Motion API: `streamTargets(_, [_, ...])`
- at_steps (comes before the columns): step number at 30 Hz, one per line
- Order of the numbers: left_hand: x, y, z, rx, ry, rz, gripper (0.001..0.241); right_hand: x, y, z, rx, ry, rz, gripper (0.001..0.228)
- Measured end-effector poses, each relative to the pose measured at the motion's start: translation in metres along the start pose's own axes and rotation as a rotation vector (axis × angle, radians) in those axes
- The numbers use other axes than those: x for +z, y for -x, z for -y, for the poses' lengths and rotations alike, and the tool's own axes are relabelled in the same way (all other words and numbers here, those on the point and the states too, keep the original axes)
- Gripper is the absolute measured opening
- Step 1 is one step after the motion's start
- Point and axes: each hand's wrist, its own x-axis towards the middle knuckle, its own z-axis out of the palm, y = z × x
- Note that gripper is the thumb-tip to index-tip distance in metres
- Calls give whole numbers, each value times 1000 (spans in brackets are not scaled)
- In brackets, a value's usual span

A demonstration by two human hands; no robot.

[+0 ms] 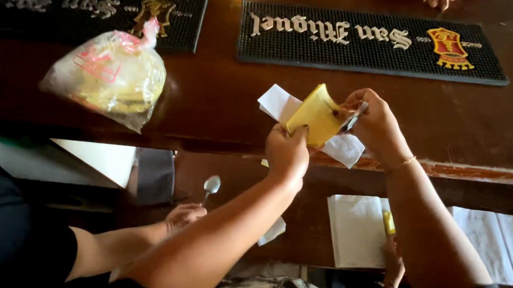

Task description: The person sorts and organizes paper order slips on a counter while using a pen to write on them.

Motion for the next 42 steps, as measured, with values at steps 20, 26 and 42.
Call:
streamTargets(20, [-14, -70, -91, 331, -1357, 218, 25, 17, 18, 6, -131, 324, -169, 22])
streamTargets(26, [8, -40, -104, -4, -1371, 395, 52, 17, 19, 2, -150, 304, -185, 24])
streamTargets(42, [-1, -20, -112, -123, -692, 773, 27, -12, 75, 36, -189, -261, -107, 27])
